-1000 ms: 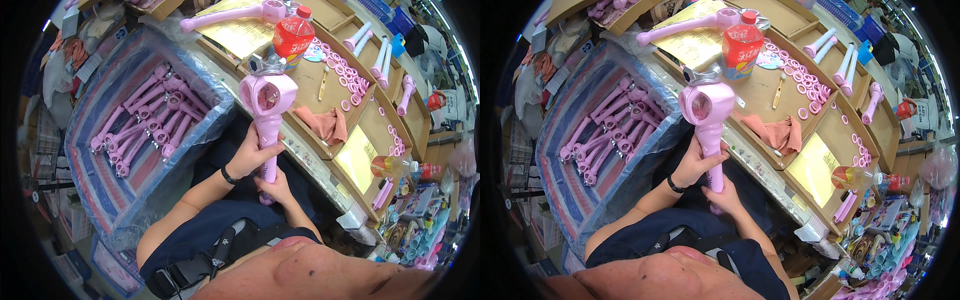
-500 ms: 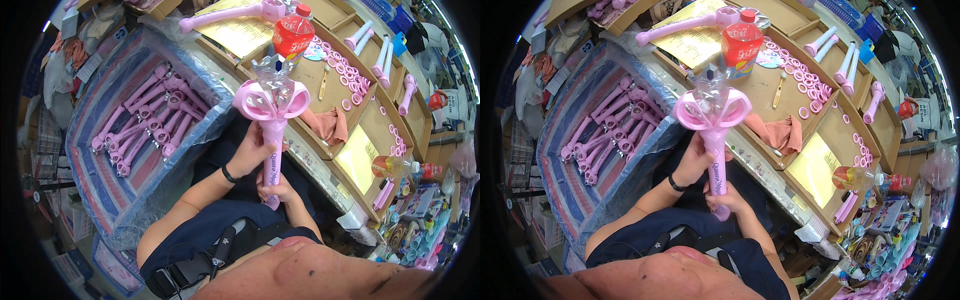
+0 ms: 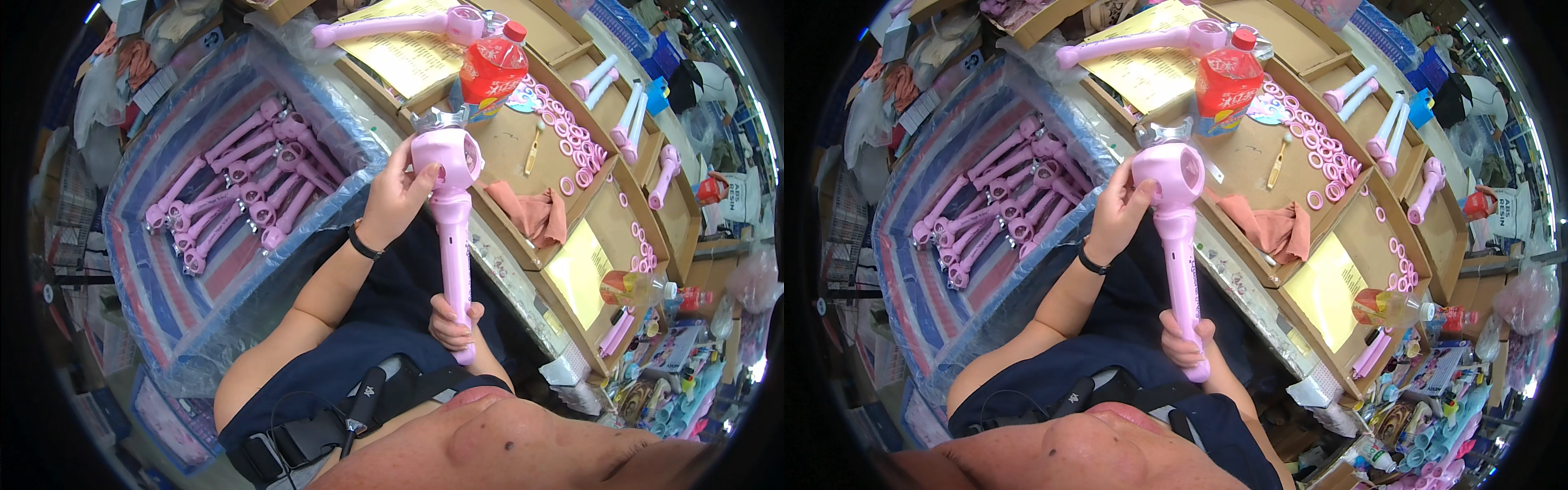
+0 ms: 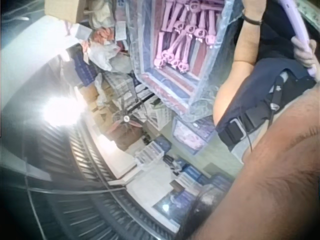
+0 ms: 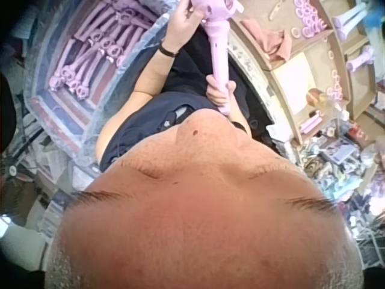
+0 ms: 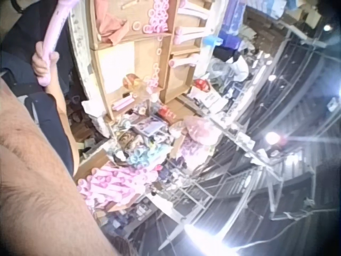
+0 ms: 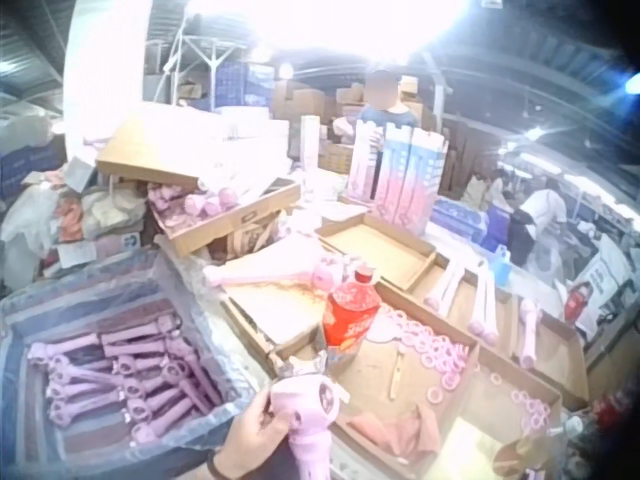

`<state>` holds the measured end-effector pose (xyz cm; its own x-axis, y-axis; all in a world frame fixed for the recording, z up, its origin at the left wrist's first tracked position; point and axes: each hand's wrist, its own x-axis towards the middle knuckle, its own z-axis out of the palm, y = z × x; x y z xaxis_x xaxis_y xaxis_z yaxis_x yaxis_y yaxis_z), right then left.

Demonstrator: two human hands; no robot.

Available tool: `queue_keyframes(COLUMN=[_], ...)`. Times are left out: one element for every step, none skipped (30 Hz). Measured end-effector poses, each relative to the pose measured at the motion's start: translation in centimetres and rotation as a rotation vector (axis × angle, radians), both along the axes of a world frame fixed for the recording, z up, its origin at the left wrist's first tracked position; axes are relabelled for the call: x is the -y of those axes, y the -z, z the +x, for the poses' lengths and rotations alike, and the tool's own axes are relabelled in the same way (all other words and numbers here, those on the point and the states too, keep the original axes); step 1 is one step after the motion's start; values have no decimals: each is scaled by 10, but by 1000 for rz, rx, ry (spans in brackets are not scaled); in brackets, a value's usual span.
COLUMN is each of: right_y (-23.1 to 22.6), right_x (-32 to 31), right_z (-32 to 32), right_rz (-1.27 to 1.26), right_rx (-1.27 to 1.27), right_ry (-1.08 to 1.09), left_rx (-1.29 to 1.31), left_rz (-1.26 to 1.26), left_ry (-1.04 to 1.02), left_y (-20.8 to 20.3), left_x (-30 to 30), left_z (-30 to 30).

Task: The person assembles pink light sticks by inserting a clear plastic piece into the head, wiping the body with a cloth, and peeling off a label. They repeat this process for multiple units, placing finished sticks into a bin.

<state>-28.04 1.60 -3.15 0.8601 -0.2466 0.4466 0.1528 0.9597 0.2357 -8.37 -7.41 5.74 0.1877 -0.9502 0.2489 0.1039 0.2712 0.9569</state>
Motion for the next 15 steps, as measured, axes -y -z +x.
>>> queue_keyframes(right_y=[3,4,4,2,-2,-8,-17,-26,-37,-49,-58,-66,-73,-79,-82], right_x=[-2,-3,-4,-4,-3,-2,1,4,8,12,15,17,17,17,15], right_z=[4,7,10,11,11,9,6,3,-5,-11,-13,-13,-12,-9,-6], right_rz=[18,43,40,43,49,33,20,6,-98,-197,-449,-815,-1046,-1275,-1646], right_rx=[62,126,139,154,182,122,75,8,-250,-460,-768,-1305,-1603,-1829,-1951], right_ry=[-4,-8,-14,-20,-26,-22,-18,-18,52,130,300,385,441,561,739], left_rx=[91,189,214,245,262,149,22,-100,-164,-190,-216,-247,-379,-299,-228], left_rz=[20,28,42,44,20,-4,-54,-91,-26,-35,-45,-44,-39,-62,-91], left_ry=[-39,-71,-78,-77,-96,-46,-15,28,57,-10,-77,-145,-171,-175,-186], left_y=[1,2,4,6,8,10,13,15,16,17,17,17,16,15,14], left_x=[-2,-4,-5,-7,-8,-7,-6,-4,-4,-2,1,3,3,4,4], left_z=[1,1,2,4,4,6,7,8,12,13,16,18,19,20,19])
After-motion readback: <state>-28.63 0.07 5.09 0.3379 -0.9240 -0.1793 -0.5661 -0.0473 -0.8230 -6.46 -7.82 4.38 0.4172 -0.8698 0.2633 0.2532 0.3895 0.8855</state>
